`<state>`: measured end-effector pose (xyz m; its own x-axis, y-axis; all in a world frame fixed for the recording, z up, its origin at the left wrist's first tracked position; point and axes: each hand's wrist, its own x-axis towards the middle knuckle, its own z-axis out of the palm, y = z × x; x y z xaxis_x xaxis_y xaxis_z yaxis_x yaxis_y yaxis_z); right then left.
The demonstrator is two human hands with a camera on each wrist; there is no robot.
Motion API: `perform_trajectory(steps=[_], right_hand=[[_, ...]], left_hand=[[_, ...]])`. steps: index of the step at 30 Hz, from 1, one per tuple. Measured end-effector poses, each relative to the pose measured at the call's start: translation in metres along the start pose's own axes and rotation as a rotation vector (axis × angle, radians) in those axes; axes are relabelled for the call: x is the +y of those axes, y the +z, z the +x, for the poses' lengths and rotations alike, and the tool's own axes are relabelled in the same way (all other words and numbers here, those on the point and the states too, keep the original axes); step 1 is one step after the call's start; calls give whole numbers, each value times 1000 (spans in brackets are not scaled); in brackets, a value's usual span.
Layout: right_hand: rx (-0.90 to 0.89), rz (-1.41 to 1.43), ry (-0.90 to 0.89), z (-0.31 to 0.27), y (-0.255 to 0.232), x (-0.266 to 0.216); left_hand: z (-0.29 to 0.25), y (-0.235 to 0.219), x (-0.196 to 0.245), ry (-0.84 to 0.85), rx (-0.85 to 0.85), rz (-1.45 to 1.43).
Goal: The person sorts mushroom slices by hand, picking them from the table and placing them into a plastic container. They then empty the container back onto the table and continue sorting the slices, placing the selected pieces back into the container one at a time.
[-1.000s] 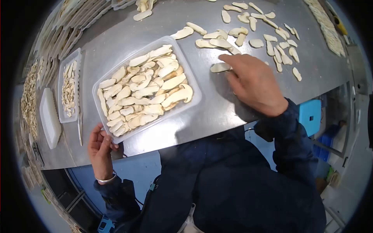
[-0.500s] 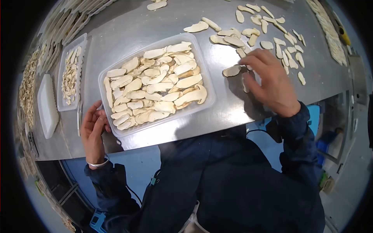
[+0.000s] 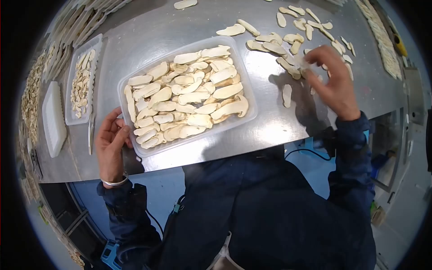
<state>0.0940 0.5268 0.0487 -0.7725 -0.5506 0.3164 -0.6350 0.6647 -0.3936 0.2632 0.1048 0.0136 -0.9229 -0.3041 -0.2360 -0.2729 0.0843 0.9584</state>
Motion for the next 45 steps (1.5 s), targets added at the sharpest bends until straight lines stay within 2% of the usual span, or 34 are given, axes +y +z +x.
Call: perform_trajectory(steps=[1, 6, 13, 16, 24, 30, 42, 45], right_hand=[[58, 75, 53, 1, -8, 2], [36, -13, -22, 18, -26, -29], [-82, 31, -373, 74, 8, -102], [-146, 30, -503, 86, 28, -117], [-250, -17, -571, 105, 75, -137], [-263, -19, -621, 108, 97, -137], [-256, -59, -610, 105, 93, -139], [-118, -97, -580, 103, 64, -132]], left_hand=[[-1, 2, -1, -4, -9, -11], [-9, 20, -1, -7, -59, -74], [-23, 58, 4, -95, -136, -373], [-26, 74, 6, -83, -145, -395], [-29, 80, 5, -89, -177, -441], [-28, 78, 6, -113, -191, -419], [-28, 79, 5, -100, -189, -411], [-27, 79, 5, -95, -179, -417]])
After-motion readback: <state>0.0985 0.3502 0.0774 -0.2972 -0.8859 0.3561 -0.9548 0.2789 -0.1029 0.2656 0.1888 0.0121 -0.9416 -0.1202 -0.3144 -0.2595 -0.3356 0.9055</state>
